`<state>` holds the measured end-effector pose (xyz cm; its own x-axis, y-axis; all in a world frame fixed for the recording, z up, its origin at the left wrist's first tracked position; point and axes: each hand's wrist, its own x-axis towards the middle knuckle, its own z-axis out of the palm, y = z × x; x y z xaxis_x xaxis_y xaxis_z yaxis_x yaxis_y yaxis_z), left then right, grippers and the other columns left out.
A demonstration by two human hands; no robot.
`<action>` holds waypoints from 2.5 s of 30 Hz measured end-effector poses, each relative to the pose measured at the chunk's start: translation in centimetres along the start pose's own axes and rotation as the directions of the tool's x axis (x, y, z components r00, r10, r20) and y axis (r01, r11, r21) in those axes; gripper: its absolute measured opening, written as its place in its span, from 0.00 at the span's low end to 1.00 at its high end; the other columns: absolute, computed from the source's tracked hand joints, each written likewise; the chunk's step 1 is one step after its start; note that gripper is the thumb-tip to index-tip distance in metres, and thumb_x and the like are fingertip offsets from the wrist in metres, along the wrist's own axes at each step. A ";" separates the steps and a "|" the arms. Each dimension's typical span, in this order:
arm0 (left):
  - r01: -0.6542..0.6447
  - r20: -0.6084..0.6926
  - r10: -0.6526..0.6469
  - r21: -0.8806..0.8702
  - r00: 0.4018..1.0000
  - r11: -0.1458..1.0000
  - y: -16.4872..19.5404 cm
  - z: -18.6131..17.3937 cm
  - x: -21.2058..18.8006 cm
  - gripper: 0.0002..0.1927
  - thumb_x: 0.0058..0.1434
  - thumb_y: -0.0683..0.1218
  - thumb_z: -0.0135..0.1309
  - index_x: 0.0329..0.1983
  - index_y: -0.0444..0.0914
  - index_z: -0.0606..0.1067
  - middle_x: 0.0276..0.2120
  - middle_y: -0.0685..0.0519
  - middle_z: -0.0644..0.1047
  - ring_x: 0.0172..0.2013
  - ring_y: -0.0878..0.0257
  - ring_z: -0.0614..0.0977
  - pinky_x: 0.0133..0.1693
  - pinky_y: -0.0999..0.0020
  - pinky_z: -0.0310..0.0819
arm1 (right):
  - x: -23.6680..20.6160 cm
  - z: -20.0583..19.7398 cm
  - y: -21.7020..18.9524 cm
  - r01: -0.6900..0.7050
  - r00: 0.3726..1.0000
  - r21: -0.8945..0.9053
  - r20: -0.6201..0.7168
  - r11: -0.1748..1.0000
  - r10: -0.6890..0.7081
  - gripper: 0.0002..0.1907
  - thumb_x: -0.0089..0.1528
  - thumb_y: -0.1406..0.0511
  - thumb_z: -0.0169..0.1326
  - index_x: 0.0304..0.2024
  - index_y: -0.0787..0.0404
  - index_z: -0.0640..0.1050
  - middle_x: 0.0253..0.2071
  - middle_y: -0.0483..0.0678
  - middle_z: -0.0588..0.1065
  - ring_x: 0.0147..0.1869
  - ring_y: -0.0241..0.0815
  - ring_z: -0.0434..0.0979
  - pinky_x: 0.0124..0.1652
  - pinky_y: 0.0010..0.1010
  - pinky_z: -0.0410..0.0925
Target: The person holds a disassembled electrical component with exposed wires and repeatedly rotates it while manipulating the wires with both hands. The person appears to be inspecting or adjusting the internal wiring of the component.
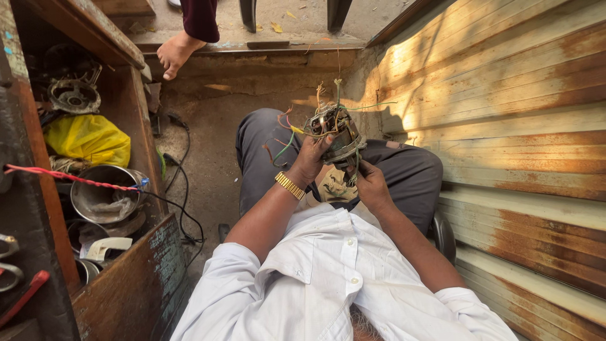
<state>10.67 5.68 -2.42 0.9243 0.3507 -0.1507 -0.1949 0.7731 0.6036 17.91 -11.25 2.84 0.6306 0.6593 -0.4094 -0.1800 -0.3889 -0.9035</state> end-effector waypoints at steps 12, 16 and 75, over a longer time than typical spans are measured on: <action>-0.009 -0.010 0.009 -0.030 1.000 1.000 0.1 0.1 -0.1 0.41 0.58 0.66 0.65 0.62 0.34 0.71 0.54 0.49 0.76 0.55 0.59 0.76 0.55 0.62 0.73 | -0.1 -0.2 0.0 -0.035 0.999 0.067 0.041 0.997 0.032 0.19 0.72 0.59 0.48 0.51 0.69 0.79 0.40 0.44 0.79 0.41 0.29 0.73 0.42 0.22 0.68; -0.011 -0.006 0.011 -0.037 1.000 0.999 0.0 0.2 -0.3 0.41 0.57 0.66 0.65 0.63 0.35 0.70 0.55 0.50 0.75 0.57 0.59 0.75 0.57 0.61 0.72 | -0.2 -0.2 0.1 -0.006 0.999 0.060 0.049 0.998 0.003 0.19 0.72 0.60 0.48 0.52 0.69 0.78 0.42 0.43 0.79 0.43 0.29 0.73 0.43 0.21 0.68; -0.402 0.178 0.360 0.422 0.916 0.813 0.6 -1.1 -3.8 0.25 0.75 0.56 0.47 0.70 0.40 0.69 0.61 0.49 0.76 0.60 0.54 0.77 0.63 0.54 0.70 | -3.6 -0.8 -0.4 0.423 0.901 0.084 0.063 0.902 -0.429 0.12 0.73 0.66 0.55 0.54 0.69 0.77 0.42 0.42 0.76 0.45 0.27 0.73 0.45 0.21 0.68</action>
<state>6.65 5.36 -2.40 0.8344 0.5059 0.2187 -0.3913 0.2642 0.8816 16.30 -14.03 4.80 0.5982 0.8013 0.0104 0.0409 -0.0176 -0.9990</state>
